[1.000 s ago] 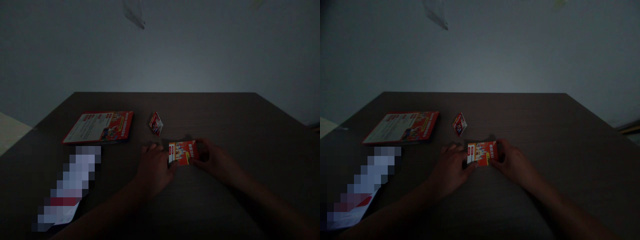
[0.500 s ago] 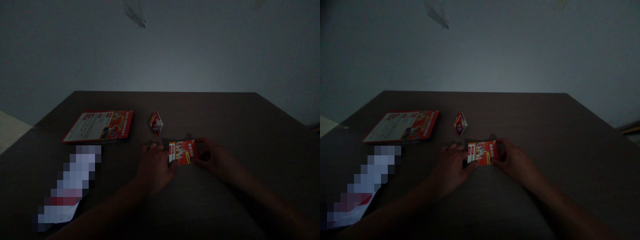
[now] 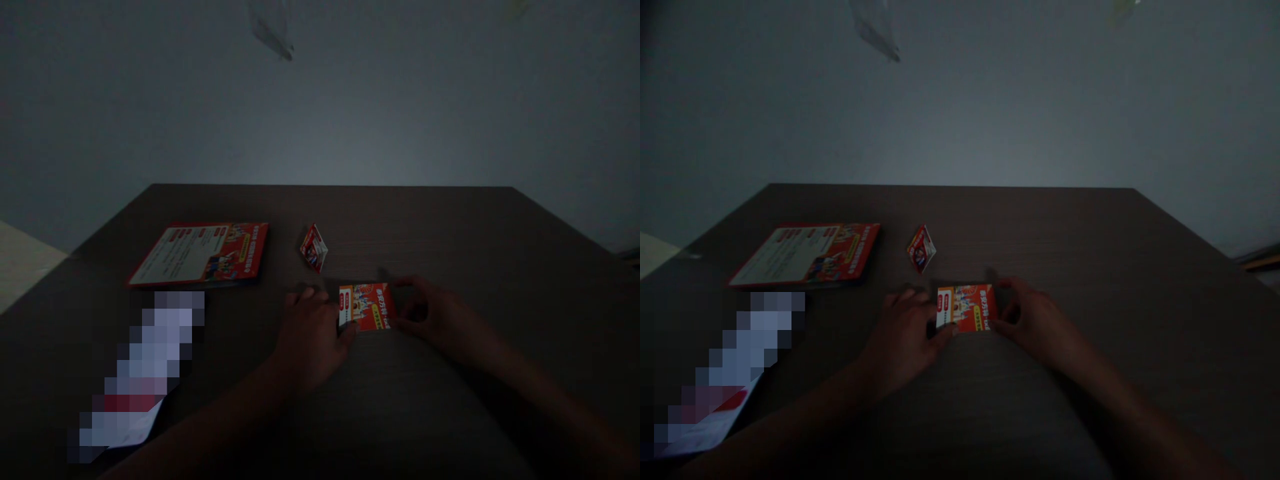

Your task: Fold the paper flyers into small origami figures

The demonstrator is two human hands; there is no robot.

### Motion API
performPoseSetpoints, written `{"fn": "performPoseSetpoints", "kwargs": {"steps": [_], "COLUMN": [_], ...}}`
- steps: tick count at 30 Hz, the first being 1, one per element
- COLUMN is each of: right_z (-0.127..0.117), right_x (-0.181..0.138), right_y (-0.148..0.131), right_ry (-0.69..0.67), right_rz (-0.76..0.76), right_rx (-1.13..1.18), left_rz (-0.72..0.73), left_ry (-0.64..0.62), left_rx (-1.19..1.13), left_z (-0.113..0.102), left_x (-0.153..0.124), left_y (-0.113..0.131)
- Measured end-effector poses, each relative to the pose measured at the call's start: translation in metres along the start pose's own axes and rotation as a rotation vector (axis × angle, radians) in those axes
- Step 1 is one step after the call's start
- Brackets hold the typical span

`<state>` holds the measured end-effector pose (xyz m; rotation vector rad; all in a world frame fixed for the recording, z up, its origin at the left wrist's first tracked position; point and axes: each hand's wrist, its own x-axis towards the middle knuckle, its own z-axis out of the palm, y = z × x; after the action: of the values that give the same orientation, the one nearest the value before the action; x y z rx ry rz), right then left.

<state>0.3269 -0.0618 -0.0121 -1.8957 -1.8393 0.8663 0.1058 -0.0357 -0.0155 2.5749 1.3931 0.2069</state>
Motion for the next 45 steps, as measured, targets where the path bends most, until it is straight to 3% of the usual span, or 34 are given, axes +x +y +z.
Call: {"fn": "performPoseSetpoints", "kwargs": {"steps": [8,13,17,31,45], "right_z": [-0.008,0.002,0.017,0.024,0.025], "right_x": [-0.001,-0.007,-0.007,-0.001,-0.002], "right_y": [0.008,-0.007,-0.015,-0.015,-0.012], "right_ry": [-0.017,0.114,0.054,0.065,0.061], "right_rz": [-0.012,-0.215,-0.351,-0.216,-0.239], "right_rx": [-0.044,0.004,-0.009,-0.005,-0.013], "left_rz": [-0.002,0.007,-0.012,-0.023,-0.038], "left_ry": [0.004,0.010,0.002,-0.096,-0.148], "left_rx": [-0.009,-0.005,0.001,-0.059,-0.077], "left_z": [0.000,0.001,0.001,-0.010,-0.016], "left_x": [0.000,0.000,0.001,0.004,0.007], "left_y": [0.000,-0.001,0.000,-0.006,-0.008]}}
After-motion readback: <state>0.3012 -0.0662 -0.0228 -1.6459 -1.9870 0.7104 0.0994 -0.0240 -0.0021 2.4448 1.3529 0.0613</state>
